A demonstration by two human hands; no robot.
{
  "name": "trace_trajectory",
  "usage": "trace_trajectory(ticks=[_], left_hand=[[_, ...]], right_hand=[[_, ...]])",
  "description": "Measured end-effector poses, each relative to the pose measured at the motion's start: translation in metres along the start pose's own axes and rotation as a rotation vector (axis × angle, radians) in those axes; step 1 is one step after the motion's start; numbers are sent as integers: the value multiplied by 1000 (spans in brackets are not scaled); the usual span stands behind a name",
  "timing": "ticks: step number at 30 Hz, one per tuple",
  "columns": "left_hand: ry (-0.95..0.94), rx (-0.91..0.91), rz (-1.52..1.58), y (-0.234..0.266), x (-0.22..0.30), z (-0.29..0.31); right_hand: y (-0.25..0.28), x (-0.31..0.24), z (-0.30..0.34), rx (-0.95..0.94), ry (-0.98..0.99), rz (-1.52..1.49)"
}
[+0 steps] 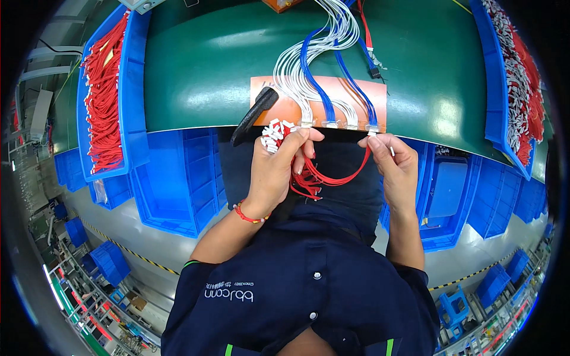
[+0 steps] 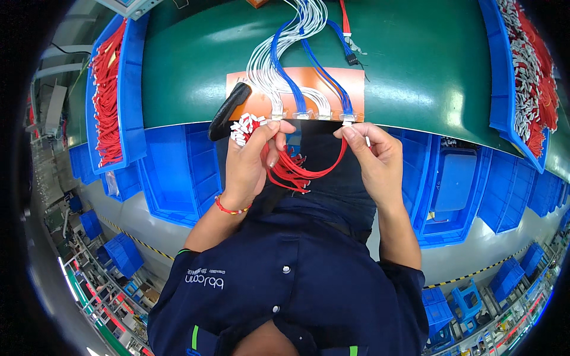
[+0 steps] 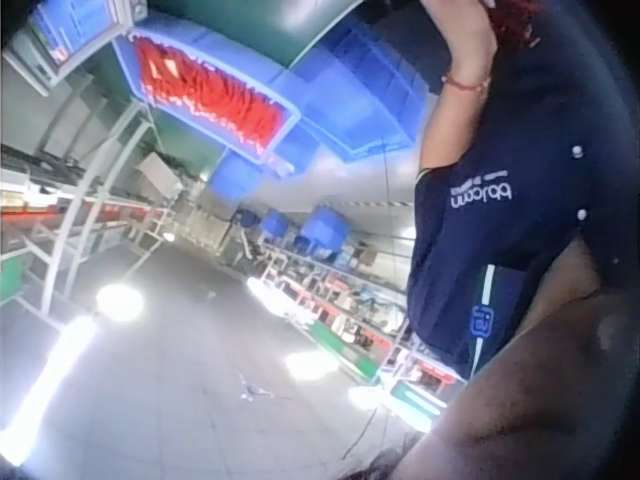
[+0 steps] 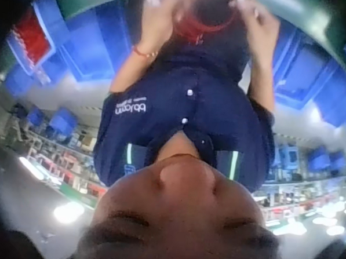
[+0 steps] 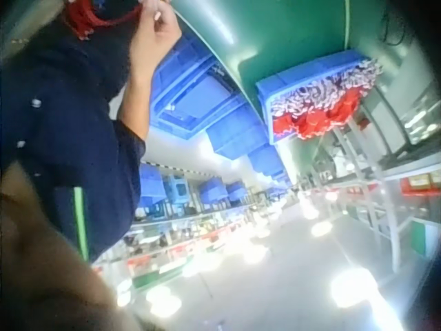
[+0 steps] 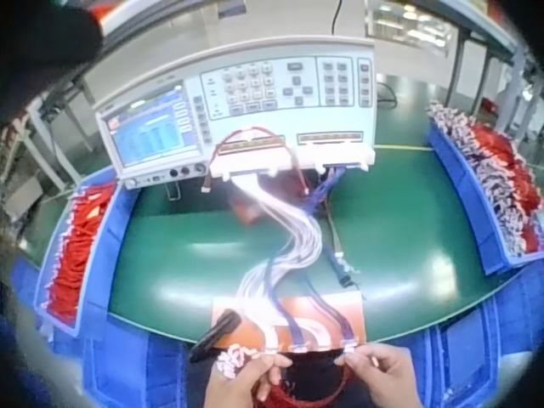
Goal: The person assembles red wire harnesses by hand at a workbench, grouping wire bundles and securing them with white plastic connectors or zip ties.
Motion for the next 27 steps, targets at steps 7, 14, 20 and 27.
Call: trace_trajectory(ticks=[7,14,20,27], left_hand=[[81,-69,-56,1,-1,-2],[89,-79,-47,2,-2,-3],[102,-87,-37,1,-1,-2],[117,-120,2,-2,-4,-2]], right_hand=[[2,1,-1,-8,-47,-25],[1,4,-1,26,-94,-36],[-2,7,1,35,-131,-133],[-13,15,6,107,-175,-440]])
Point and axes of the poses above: each hand's wrist, its own z-axis away from the middle knuckle, its own y-axis out of the back of the hand, x = y × z, the point moved 8 cm from there along -z, towards the middle knuckle, and after that the axes turned 12 degrees about z, right-handed, at the moved point
